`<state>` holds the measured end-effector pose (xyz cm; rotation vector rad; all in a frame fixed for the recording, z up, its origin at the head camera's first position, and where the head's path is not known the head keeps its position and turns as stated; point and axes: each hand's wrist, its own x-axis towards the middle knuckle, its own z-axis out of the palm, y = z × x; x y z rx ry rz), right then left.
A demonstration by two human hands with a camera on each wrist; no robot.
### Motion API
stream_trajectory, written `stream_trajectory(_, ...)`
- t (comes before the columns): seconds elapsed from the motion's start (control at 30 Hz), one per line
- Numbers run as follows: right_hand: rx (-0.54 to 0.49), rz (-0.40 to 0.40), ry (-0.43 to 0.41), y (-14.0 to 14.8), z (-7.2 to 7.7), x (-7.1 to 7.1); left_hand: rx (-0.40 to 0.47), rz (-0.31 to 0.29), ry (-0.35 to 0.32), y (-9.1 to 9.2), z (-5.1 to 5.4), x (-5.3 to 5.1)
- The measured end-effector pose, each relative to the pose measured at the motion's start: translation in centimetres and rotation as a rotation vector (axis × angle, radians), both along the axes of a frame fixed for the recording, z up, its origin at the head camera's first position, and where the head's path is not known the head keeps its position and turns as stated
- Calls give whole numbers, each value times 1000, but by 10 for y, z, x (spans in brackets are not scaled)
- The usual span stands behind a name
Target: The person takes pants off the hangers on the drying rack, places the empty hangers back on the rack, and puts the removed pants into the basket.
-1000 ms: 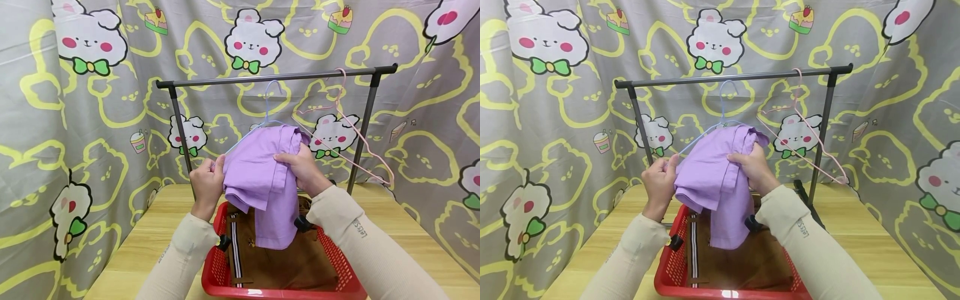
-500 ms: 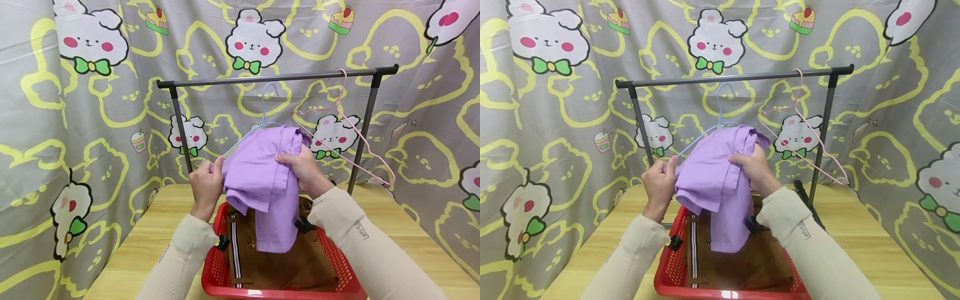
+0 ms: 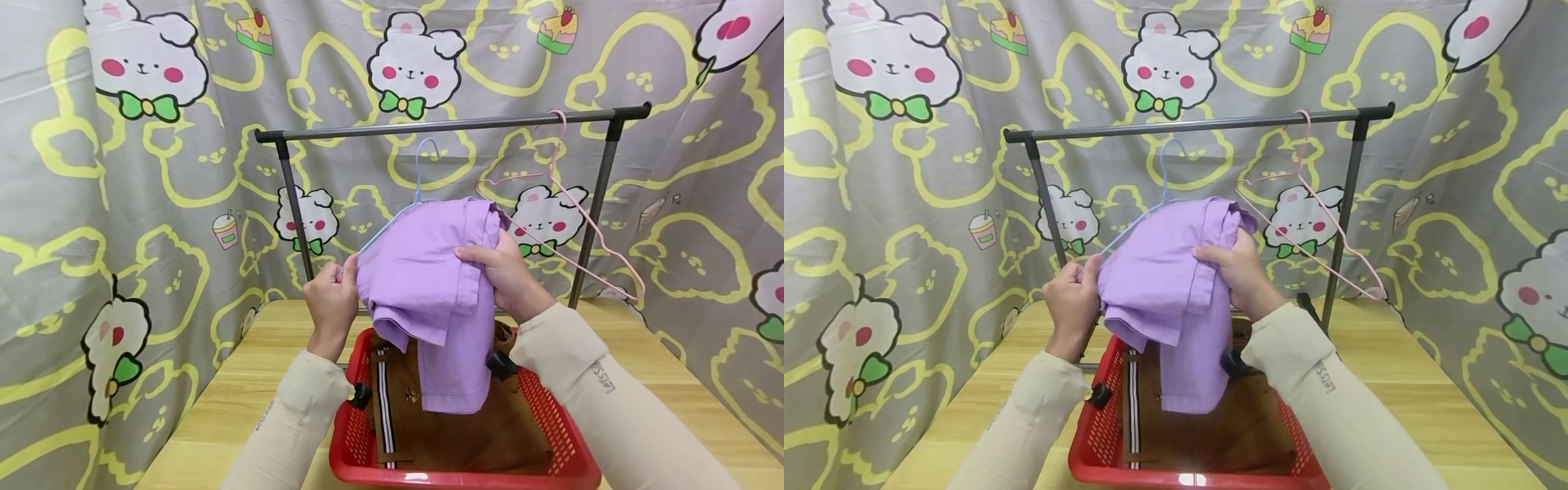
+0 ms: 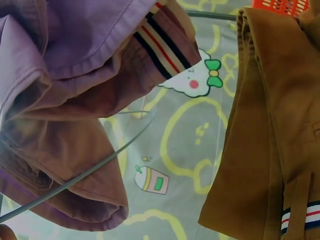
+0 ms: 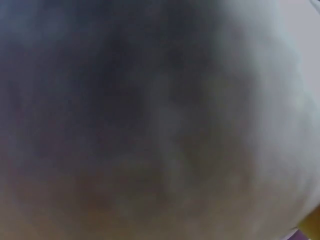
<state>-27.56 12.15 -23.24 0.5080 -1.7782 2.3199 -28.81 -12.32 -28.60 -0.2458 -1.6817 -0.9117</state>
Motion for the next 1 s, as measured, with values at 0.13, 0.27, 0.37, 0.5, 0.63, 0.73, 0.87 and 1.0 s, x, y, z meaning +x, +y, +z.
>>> stream_trajectory(0.13,11,-10,-13,3,0,2,2,3,0,-1,1,1)
stream_trajectory(0.27,30,-9,-13,6,-2,3,5,0,3,-2,1,1)
stream_trajectory(0.37,36,-3,-13,8,-4,5,10,-4,-1,-3,1,0)
stream_trajectory(0.5,31,10,-9,12,-7,6,12,-10,-21,-4,0,0)
stream_trajectory(0.63,24,26,-2,15,-9,7,13,-4,-44,-5,1,0)
stream_trajectory(0.73,21,37,4,18,-10,8,25,-2,-57,-6,1,0)
stream_trajectory(0.87,11,58,13,21,-11,10,46,2,-59,-7,2,0)
stream_trajectory(1.0,8,75,27,25,-12,11,58,10,-63,-8,4,1)
